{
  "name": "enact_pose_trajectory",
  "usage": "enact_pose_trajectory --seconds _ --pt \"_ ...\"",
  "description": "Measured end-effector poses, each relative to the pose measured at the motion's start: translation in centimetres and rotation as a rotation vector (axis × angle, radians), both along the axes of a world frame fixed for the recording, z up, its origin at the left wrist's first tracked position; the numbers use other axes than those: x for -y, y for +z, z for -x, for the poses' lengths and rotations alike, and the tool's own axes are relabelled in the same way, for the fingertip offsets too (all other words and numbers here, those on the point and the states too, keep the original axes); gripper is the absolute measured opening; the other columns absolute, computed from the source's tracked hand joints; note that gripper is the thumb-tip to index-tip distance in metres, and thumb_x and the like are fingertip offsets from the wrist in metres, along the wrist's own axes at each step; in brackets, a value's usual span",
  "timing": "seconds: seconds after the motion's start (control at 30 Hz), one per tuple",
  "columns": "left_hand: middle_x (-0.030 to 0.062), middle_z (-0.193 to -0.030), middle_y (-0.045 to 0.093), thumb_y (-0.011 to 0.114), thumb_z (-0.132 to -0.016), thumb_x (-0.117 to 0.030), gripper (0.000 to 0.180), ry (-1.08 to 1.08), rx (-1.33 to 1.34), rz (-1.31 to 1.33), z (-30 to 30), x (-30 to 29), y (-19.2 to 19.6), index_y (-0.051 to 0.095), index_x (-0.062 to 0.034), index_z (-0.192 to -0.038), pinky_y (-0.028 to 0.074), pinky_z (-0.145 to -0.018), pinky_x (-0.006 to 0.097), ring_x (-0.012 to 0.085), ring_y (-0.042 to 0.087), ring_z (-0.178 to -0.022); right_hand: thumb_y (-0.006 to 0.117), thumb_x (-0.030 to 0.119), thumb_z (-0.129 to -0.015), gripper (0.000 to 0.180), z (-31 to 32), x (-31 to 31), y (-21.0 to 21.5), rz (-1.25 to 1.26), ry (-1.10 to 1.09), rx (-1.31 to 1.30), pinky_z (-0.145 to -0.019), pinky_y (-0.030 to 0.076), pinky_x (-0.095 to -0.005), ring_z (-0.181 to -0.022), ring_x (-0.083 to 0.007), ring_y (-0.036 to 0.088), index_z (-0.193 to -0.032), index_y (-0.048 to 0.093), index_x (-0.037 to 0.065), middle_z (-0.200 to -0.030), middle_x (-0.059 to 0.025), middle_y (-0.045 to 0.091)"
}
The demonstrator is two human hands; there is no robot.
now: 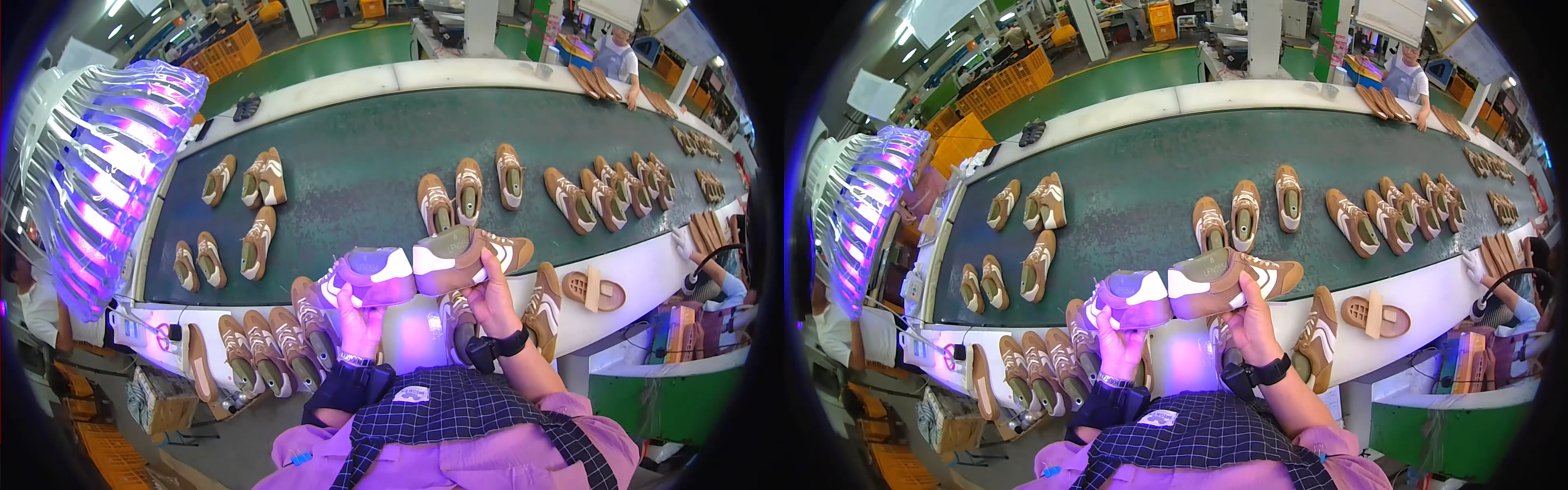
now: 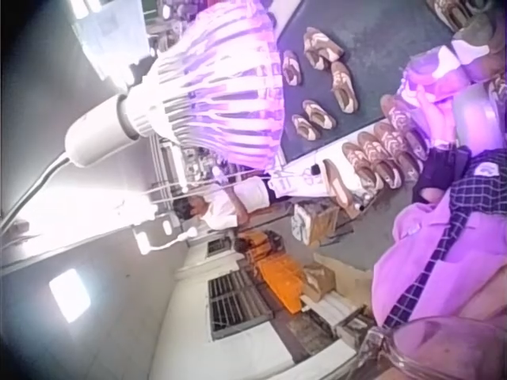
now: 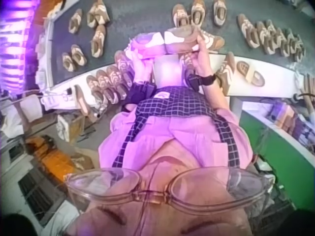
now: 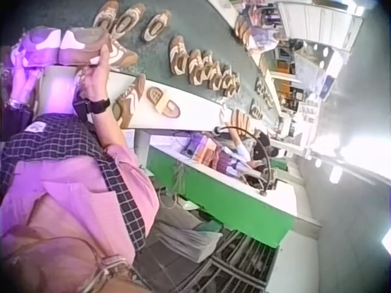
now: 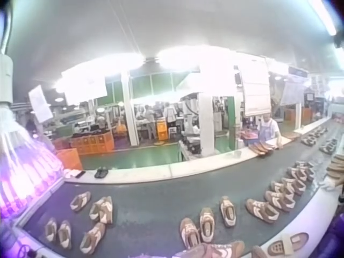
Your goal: Inspecting and sorting finished shoes on a conveyor belt in a factory.
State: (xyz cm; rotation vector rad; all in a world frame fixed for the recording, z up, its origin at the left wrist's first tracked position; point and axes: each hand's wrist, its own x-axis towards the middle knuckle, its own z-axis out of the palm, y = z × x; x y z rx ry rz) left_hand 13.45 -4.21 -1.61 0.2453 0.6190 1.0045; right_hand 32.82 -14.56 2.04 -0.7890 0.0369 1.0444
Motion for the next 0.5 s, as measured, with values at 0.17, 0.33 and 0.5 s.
enact_pose_trajectory --seconds 0.17,0.33,0.5 --pt "0.0045 -0.12 0.054 0.062 -0.081 -0.035 0.053 0.001 -0.006 0.013 0.3 0.0 -0.3 0.045 -0.0119 -0.125 0.046 -0.093 0.041 0.0221 0.053 -0.111 0.059 0.032 -0.088 0.043 -0.1 0.3 -0.4 -0.008 0.009 0.007 -0.086 0.051 -0.0355 -0.103 -0.0195 0.058 -0.122 0.048 0.008 -0.116 -0.0072 0.058" --pt "0.004 -0.12 0.055 0.06 -0.083 -0.032 0.049 -0.002 -0.022 -0.064 0.7 -0.2 -0.3 0.045 -0.0118 -0.125 0.045 -0.094 0.04 0.0211 0.053 -0.11 0.058 0.03 -0.089 0.042 -0.2 0.4 -0.2 -0.022 0.005 0.058 -0.087 0.049 -0.0363 -0.105 -0.0195 0.057 -0.123 0.048 0.007 -0.116 -0.0073 0.058" --pt "0.004 -0.118 0.054 0.057 -0.086 -0.027 0.045 0.032 -0.171 -0.19 1.1 -0.1 0.5 0.044 -0.0089 -0.125 0.045 -0.093 0.038 0.0193 0.053 -0.11 0.057 0.029 -0.089 0.043 -0.9 0.9 0.5 -0.023 0.047 0.22 -0.088 0.048 -0.0374 -0.106 -0.0189 0.056 -0.123 0.047 0.005 -0.116 -0.0067 0.058"
